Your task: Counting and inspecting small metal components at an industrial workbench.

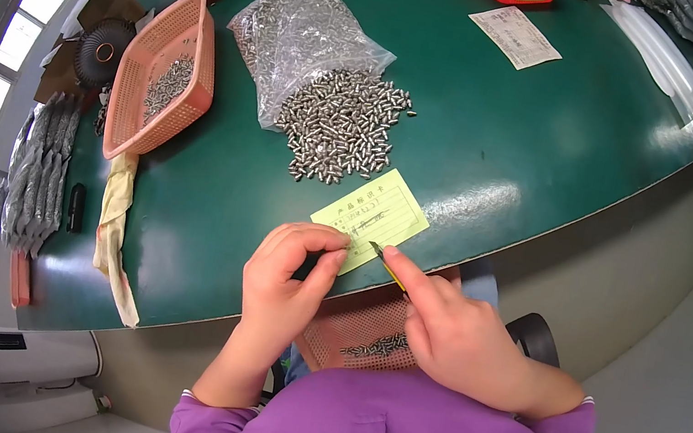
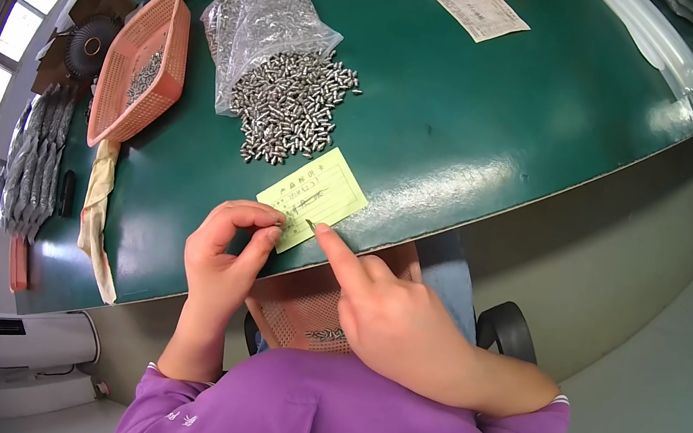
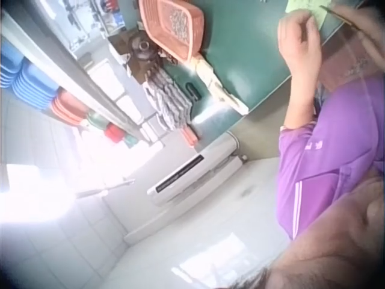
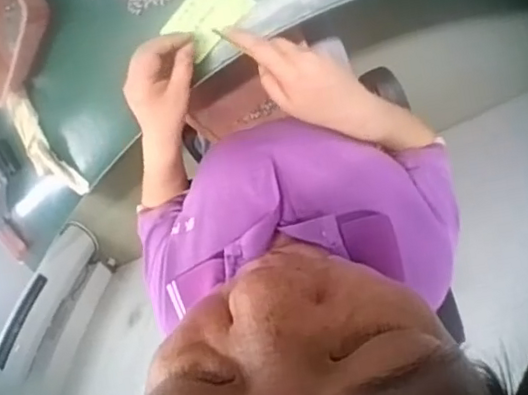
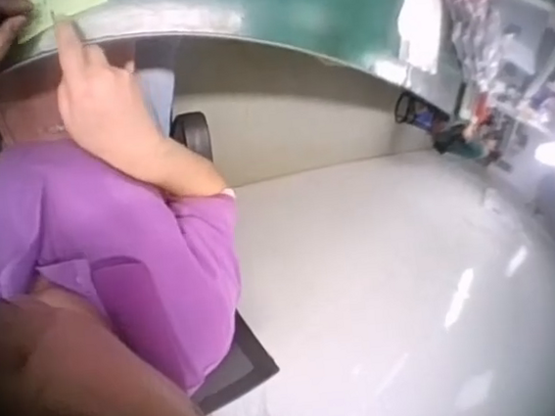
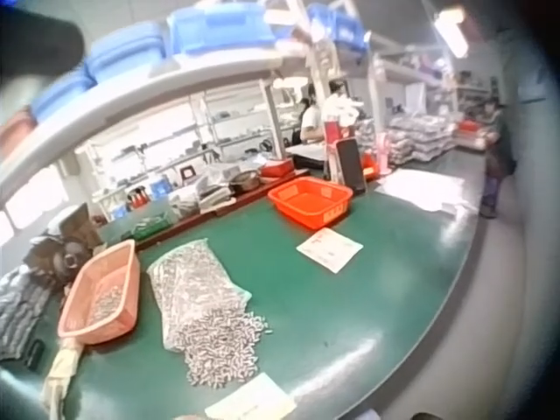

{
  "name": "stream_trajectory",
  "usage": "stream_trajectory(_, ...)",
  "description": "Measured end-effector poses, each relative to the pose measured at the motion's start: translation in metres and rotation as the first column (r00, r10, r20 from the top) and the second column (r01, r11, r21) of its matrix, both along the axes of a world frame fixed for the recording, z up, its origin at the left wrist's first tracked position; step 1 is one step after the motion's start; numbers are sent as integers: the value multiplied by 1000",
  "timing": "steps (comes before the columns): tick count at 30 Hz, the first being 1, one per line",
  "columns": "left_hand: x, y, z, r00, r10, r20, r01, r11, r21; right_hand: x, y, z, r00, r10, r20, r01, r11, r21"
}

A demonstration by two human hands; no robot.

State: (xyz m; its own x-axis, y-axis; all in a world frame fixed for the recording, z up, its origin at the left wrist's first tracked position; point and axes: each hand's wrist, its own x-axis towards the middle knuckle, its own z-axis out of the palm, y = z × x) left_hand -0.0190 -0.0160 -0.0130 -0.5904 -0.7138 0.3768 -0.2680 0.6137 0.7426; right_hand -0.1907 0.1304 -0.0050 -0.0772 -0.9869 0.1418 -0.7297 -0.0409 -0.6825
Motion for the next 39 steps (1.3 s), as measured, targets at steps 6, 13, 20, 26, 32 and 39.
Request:
stream_trajectory(6, -4, -2, -4, 991, 36, 126, -9, 977, -213, 5, -7, -7, 999, 12, -45, -17, 994, -106)
stream_trajectory(13, 0, -2, -4, 984, 50, 168, -8, 971, -239, 7, -9, -1, 999, 25, -34, -25, 1000, -2)
stream_trajectory(20, 0, -3, -3, 985, 47, 166, -9, 976, -220, 10, -11, -2, 999, 37, 4, -37, 999, 3)
stream_trajectory(26, -1, -4, -4, 985, 46, 164, -12, 979, -204, 12, -11, 0, 998, 62, 16, -63, 997, 34)
stream_trajectory(32, -1, -6, -3, 988, 21, 155, 11, 980, -201, 12, -12, 4, 995, 78, 63, -85, 988, 130)
stream_trajectory(39, -1, -7, -3, 987, 28, 159, 2, 983, -186, 12, -18, 20, 989, 132, -62, -115, 967, 229)
